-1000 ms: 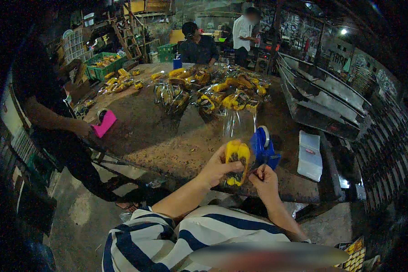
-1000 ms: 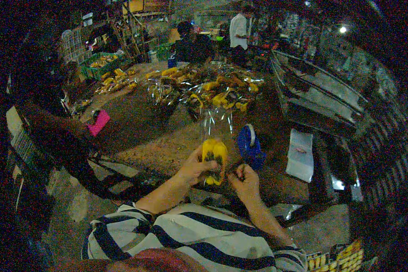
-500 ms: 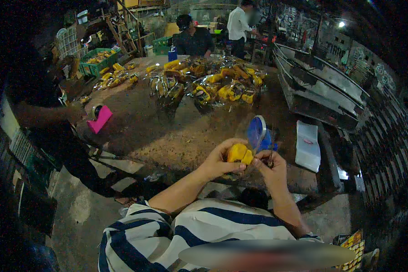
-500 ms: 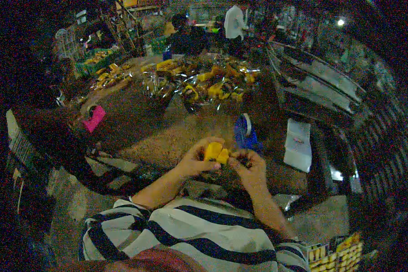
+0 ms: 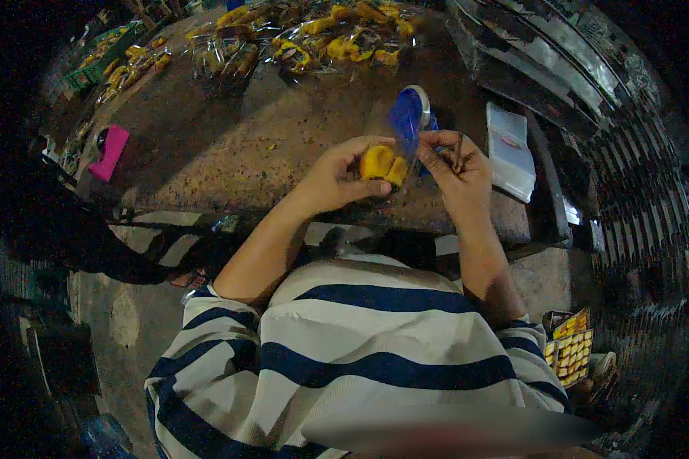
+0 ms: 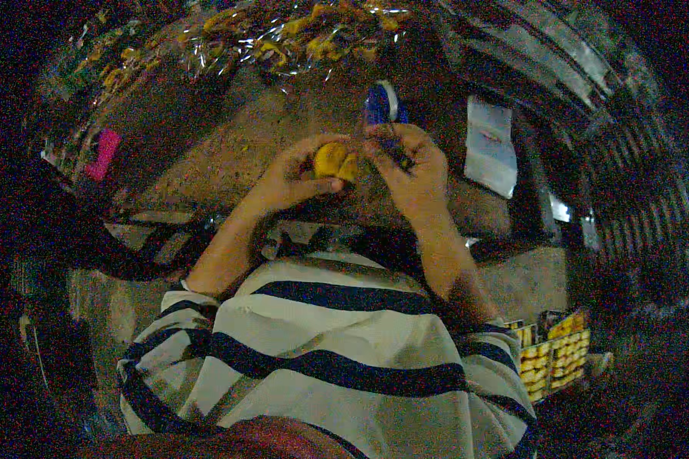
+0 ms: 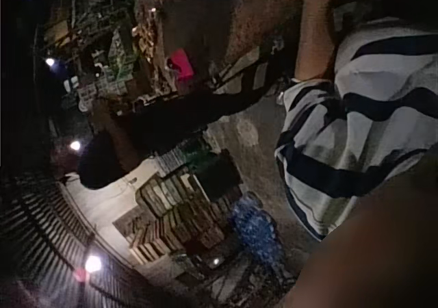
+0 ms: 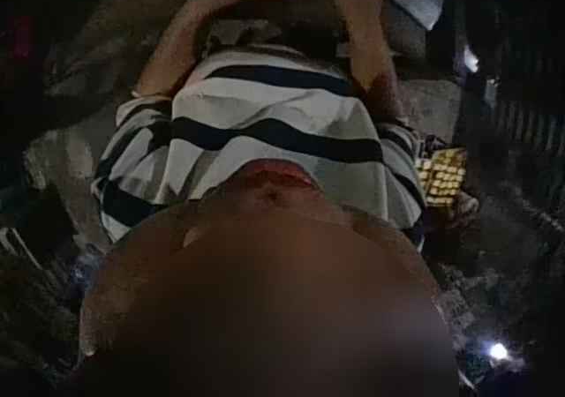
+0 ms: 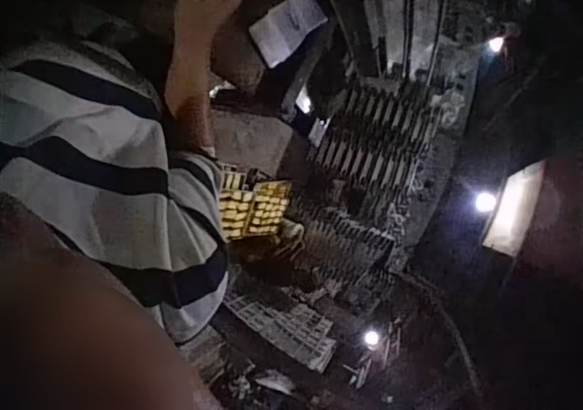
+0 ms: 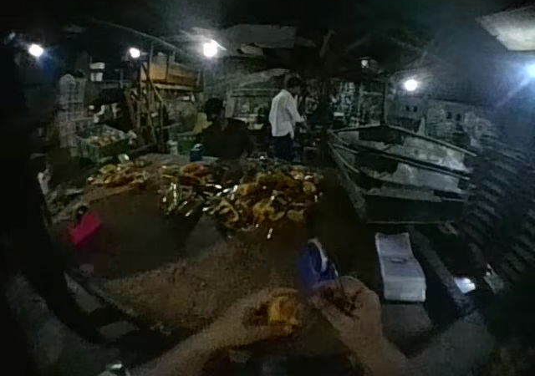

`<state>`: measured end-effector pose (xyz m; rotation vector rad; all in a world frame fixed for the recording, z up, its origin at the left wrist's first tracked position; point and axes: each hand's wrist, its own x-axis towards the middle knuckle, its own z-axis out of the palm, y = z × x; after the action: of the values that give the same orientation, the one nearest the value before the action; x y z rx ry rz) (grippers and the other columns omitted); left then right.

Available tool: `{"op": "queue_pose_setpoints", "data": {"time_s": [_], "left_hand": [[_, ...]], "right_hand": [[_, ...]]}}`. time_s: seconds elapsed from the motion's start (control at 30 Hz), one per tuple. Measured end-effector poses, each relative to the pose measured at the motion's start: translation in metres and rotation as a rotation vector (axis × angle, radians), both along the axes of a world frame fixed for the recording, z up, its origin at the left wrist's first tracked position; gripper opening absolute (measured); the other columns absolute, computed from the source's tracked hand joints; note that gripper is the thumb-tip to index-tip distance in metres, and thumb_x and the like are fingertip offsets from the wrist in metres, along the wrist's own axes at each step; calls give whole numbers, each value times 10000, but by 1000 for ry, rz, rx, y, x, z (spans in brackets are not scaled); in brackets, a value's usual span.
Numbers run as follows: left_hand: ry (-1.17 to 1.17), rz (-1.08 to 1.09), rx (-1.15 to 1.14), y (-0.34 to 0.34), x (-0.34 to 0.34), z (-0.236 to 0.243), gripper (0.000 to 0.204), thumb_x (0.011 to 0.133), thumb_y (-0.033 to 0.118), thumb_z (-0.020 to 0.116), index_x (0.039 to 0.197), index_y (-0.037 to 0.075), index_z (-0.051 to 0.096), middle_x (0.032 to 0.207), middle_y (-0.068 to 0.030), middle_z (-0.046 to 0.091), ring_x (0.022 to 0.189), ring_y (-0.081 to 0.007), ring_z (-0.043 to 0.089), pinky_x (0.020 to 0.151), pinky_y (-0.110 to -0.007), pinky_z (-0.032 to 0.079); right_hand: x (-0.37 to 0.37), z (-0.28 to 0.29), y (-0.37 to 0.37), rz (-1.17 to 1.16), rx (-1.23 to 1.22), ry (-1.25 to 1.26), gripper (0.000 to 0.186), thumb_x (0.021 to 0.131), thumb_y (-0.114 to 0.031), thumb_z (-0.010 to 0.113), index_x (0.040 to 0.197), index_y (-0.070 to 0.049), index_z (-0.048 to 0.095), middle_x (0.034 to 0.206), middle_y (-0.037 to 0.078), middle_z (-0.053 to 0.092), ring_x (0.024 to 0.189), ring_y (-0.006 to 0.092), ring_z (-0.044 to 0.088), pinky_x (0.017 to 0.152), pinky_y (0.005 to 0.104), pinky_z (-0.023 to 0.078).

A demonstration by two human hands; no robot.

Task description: The person places yellow fruit pieces into clear plastic bags, seals each bag with a blue tape dispenser, and sets the sealed packages on the table. The person repeats this process for multiple bags throughout the clip.

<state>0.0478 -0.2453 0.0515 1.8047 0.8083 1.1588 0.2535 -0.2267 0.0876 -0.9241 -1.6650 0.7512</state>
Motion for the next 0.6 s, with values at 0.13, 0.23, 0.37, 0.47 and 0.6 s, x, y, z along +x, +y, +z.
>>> {"op": "queue_pose_setpoints", "data": {"time_s": [0.13,0.23,0.37,0.47,0.6], "left_hand": [[-435,70,43,2,1,21,484,797,135,691,1239,69,504,1163,-52,555,1041,-166,530,896,-301,425],[-395,191,128,7,-4,40,420,791,115,689,1183,55,551,1050,-45,567,960,-132,529,816,-279,434],[-21,311,391,9,-9,53,304,809,86,658,1106,66,601,898,-29,564,868,-119,538,755,-254,433],[-160,507,203,4,-7,54,215,809,79,654,1023,63,641,790,-16,565,795,-122,553,730,-245,434],[-413,564,128,2,-6,51,159,798,76,664,955,56,657,733,-9,573,736,-97,553,693,-229,430]], "right_hand": [[-7,8,6,73,-9,16,127,819,8,635,939,-10,601,891,26,619,789,63,552,711,193,441],[-13,11,6,124,-23,153,140,807,40,633,909,-21,560,924,49,609,831,85,562,735,210,454],[-13,12,5,186,-6,261,175,795,61,634,879,-35,514,919,64,600,850,107,570,758,230,463],[-5,15,3,153,-33,270,188,773,22,676,881,-52,541,895,51,616,823,105,581,745,240,471],[3,18,-3,181,-126,201,116,817,15,626,883,-41,548,859,26,572,822,96,554,740,218,443]]}}
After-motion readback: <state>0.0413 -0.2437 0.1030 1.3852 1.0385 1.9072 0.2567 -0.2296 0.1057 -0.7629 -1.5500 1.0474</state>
